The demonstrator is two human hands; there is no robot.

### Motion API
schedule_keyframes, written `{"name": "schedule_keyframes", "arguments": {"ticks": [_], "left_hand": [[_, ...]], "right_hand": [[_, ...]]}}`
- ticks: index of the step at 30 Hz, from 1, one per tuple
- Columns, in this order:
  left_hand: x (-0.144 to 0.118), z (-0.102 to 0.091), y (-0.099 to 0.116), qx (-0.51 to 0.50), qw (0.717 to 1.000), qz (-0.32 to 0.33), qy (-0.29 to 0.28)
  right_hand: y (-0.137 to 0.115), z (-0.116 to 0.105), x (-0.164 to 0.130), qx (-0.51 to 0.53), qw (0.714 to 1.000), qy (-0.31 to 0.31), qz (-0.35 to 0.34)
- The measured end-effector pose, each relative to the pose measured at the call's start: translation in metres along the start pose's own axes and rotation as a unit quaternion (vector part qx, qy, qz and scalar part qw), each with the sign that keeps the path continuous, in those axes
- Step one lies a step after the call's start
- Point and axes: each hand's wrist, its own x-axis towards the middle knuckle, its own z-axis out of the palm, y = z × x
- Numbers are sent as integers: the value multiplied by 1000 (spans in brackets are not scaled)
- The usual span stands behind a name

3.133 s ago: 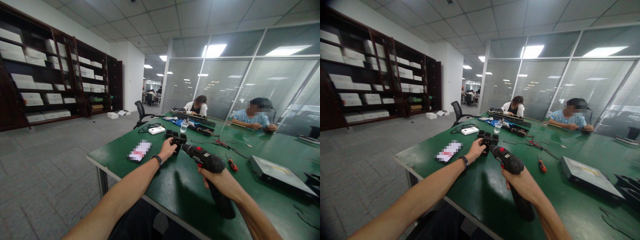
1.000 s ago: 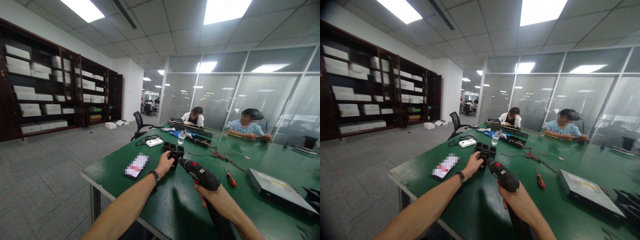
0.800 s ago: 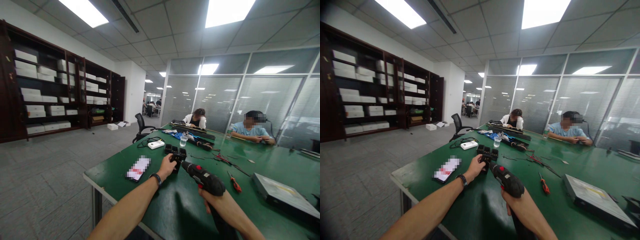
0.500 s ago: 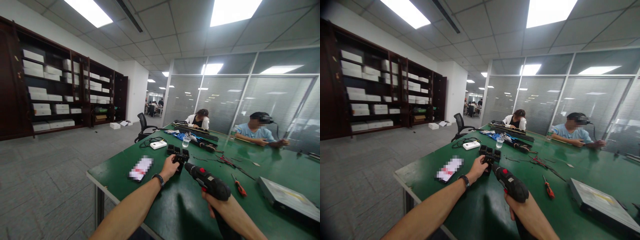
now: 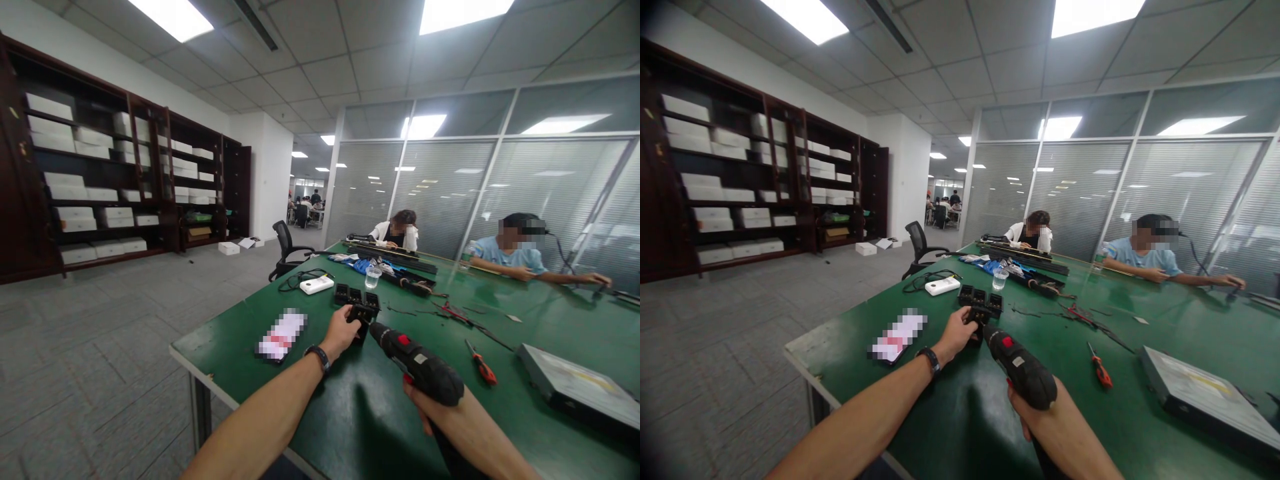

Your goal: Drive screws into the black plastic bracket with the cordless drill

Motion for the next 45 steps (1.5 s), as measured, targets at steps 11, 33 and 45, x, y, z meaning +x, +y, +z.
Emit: {"name": "schedule_keyframes", "arguments": {"ticks": [11,33,45], "left_hand": [[1,2,-3,-3,1000,-5,-2],[-2,1,9,-7,1000,-15,6],[13,-4,-7,-3,1000,-17,1]], "right_hand": [[-5,-3,-4,-12,1000,-1,-4],[-1,-13,-1,6,998,-5,-60],[-6,-12,1,30,998,-23,-46]]}}
